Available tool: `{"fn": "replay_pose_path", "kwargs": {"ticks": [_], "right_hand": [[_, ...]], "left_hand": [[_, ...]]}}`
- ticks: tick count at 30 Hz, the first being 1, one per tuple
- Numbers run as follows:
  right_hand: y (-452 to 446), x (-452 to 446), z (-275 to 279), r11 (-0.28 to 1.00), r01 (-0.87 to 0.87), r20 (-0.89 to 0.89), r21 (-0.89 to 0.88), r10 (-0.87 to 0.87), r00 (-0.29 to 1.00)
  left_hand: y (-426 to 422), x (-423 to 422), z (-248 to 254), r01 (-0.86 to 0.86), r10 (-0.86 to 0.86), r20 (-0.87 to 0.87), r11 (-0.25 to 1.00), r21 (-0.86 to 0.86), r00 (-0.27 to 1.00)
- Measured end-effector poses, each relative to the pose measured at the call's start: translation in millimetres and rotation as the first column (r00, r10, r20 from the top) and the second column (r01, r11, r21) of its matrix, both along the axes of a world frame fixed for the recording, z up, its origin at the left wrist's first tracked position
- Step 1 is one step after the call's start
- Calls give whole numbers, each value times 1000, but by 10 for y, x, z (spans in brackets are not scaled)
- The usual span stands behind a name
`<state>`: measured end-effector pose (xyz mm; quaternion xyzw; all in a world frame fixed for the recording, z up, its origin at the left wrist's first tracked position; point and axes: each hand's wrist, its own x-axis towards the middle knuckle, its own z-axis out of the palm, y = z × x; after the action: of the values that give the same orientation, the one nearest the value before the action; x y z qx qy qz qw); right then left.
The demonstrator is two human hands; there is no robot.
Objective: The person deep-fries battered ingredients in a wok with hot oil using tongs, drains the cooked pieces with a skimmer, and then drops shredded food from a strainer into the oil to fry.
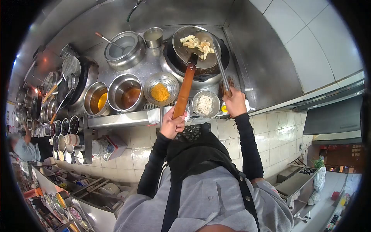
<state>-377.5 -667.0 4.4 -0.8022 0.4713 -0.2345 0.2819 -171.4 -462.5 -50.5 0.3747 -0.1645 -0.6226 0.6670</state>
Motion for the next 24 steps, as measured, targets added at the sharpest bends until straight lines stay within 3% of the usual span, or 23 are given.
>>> {"fn": "replay_pose_path", "kwargs": {"ticks": [3,5,10,11,13,14,15,17,19,20,23,24], "right_hand": [[159,20,137,999,39,35,3,-39,999],[151,57,190,989,35,48,-146,-28,998],[-104,231,354,951,51,97,-305,-22,995],[-114,275,391,988,74,132,-138,-56,990],[-110,362,515,973,93,183,209,-133,974],[-43,335,583,916,-57,394,398,-115,912],[-14,340,553,785,-179,556,593,-238,797],[-37,278,572,515,-427,654,743,-424,627],[-354,215,253,91,-766,646,636,-605,465],[-425,239,109,68,-805,645,590,-639,419],[-528,224,-31,-164,-849,485,503,-759,434],[-537,199,-43,-181,-863,495,472,-756,429]], "left_hand": [[-169,50,-102,-15,16,-24,1000,2,1000],[-248,89,-62,-19,19,10,1000,9,1000],[-231,26,52,-58,57,292,998,-5,955],[-230,-5,95,-74,73,365,997,-13,928],[-252,-14,148,-74,66,321,997,12,945],[-277,10,119,-57,49,310,998,16,949],[-302,16,89,-43,35,294,999,19,955],[-301,-28,35,-9,2,237,999,32,971],[-254,-105,-1,-36,28,103,996,79,994],[-225,-105,-61,-14,12,53,999,43,999],[-167,-199,1,-33,36,-51,997,67,998],[-145,-232,-19,-36,41,-66,997,69,997]]}}
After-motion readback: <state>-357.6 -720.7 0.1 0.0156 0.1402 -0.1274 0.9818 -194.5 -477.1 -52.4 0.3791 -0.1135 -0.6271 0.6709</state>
